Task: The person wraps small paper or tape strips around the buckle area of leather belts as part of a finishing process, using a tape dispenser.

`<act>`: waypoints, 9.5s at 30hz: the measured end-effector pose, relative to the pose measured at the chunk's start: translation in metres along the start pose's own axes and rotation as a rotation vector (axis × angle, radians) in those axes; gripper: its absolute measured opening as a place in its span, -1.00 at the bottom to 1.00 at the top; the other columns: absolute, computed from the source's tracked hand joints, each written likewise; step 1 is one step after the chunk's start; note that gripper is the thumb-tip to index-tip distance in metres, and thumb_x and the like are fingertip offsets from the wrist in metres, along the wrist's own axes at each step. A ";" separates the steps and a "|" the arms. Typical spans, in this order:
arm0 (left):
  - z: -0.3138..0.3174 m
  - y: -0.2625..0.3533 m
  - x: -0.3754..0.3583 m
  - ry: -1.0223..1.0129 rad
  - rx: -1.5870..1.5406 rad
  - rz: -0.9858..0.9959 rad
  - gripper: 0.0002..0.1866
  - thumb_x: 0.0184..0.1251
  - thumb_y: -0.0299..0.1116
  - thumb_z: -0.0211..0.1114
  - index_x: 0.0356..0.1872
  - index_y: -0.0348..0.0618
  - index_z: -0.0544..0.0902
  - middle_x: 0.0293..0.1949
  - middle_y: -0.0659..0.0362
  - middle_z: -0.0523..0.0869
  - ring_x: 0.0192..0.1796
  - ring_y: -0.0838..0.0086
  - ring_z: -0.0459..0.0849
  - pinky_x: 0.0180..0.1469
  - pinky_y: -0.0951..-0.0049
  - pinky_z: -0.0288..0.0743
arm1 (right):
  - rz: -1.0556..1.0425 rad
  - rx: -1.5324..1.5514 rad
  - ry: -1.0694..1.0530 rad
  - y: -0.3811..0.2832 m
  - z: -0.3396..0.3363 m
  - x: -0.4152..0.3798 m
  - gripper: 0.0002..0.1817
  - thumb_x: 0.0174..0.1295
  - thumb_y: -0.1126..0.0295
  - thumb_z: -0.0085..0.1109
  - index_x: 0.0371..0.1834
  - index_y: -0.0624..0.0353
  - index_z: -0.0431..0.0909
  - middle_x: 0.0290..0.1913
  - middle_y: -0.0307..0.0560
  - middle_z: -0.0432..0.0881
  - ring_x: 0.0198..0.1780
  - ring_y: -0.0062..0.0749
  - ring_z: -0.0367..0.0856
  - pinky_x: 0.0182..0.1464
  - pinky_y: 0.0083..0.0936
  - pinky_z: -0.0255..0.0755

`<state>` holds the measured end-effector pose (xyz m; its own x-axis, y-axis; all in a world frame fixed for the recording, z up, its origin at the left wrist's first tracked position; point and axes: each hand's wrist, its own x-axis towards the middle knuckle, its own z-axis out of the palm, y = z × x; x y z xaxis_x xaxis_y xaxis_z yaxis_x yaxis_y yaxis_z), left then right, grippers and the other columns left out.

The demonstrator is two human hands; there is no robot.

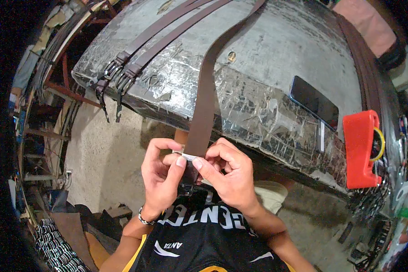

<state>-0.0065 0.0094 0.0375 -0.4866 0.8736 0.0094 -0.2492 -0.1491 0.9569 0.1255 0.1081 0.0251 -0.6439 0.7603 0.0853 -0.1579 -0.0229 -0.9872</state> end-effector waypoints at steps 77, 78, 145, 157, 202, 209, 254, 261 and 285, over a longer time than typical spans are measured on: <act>0.017 -0.002 -0.005 -0.112 0.261 -0.021 -0.98 0.45 -0.57 0.16 -0.22 -0.24 0.50 -0.26 0.04 0.73 -0.25 0.41 0.70 -0.15 0.41 0.62 | -0.172 -0.768 1.265 -0.167 -0.242 -0.158 -0.81 0.39 0.38 0.25 -0.11 0.29 0.70 -0.31 -0.33 0.65 -0.34 -0.72 0.48 -0.25 -0.66 0.39; 0.015 -0.003 -0.004 -0.127 0.274 -0.011 -0.98 0.45 -0.56 0.16 -0.23 -0.23 0.50 -0.27 0.05 0.72 -0.26 0.41 0.69 -0.16 0.41 0.62 | -0.140 -0.818 1.221 -0.165 -0.253 -0.160 -0.81 0.39 0.38 0.25 -0.10 0.30 0.69 -0.31 -0.33 0.66 -0.33 -0.71 0.48 -0.22 -0.65 0.40; 0.040 -0.023 0.021 -0.268 0.409 0.016 -0.92 0.43 -0.48 0.27 -0.27 -0.24 0.55 -0.40 0.23 0.65 -0.36 0.56 0.55 -0.26 0.52 0.46 | -0.072 -0.302 0.989 -0.134 -0.282 -0.154 -0.83 0.26 0.44 0.26 -0.25 0.36 0.73 0.00 -0.06 0.68 -0.08 -0.49 0.65 0.04 -0.50 0.51; 0.056 -0.027 0.023 -0.198 0.152 0.053 -0.90 0.33 -0.49 0.23 -0.26 -0.30 0.52 -0.39 0.03 0.71 -0.40 0.36 0.72 -0.35 0.35 0.64 | -0.260 -0.415 0.911 -0.147 -0.191 -0.141 -0.90 0.35 0.51 0.24 -0.13 0.28 0.66 -0.23 -0.22 0.70 -0.22 -0.63 0.61 -0.18 -0.64 0.45; 0.030 0.000 0.009 -0.230 0.424 0.129 -0.89 0.27 -0.47 0.34 -0.32 -0.32 0.64 -0.61 0.04 0.59 -0.62 0.47 0.54 -0.55 0.40 0.36 | -0.037 -0.450 -0.123 -0.068 -0.040 -0.006 -0.35 0.24 0.60 0.33 0.44 0.24 0.41 -0.33 -0.32 0.67 -0.36 -0.79 0.46 -0.28 -0.77 0.27; 0.032 0.002 0.009 -0.228 0.465 0.144 -0.89 0.26 -0.47 0.35 -0.32 -0.32 0.64 -0.59 0.01 0.61 -0.61 0.39 0.58 -0.53 0.37 0.39 | -0.080 -0.530 -0.104 -0.068 -0.038 -0.008 -0.40 0.24 0.64 0.29 0.40 0.17 0.49 -0.36 -0.27 0.62 -0.42 -0.75 0.41 -0.41 -0.70 0.31; 0.023 -0.007 0.005 -0.266 -0.152 -0.144 -0.92 0.42 -0.58 0.28 -0.16 -0.37 0.65 -0.25 0.11 0.78 -0.20 0.55 0.74 -0.09 0.51 0.64 | 0.105 -0.085 -0.008 -0.063 -0.033 -0.012 -0.14 0.31 0.66 0.19 0.64 0.13 0.01 -0.30 -0.24 0.59 -0.28 -0.73 0.49 -0.23 -0.76 0.34; 0.021 -0.006 0.006 -0.247 -0.102 -0.099 -0.88 0.41 -0.58 0.28 -0.10 -0.40 0.65 -0.21 0.04 0.79 -0.22 0.46 0.77 -0.08 0.43 0.69 | 0.141 0.021 0.026 -0.056 -0.051 -0.014 -0.48 0.37 0.54 0.22 0.37 0.31 0.33 -0.16 -0.14 0.66 -0.12 -0.61 0.61 0.02 -0.65 0.48; 0.034 -0.006 0.008 -0.101 0.045 0.012 -0.87 0.41 -0.48 0.39 -0.14 -0.31 0.65 -0.23 0.23 0.74 -0.18 0.65 0.68 -0.08 0.57 0.57 | 0.066 0.103 -0.069 -0.030 -0.043 -0.007 -0.91 0.38 0.54 0.29 -0.14 0.34 0.62 -0.15 -0.23 0.63 -0.13 -0.69 0.56 -0.07 -0.67 0.45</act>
<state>0.0195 0.0325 0.0414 -0.4016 0.9145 0.0482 -0.2052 -0.1411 0.9685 0.1672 0.1313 0.0484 -0.7052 0.7082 0.0333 -0.1869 -0.1404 -0.9723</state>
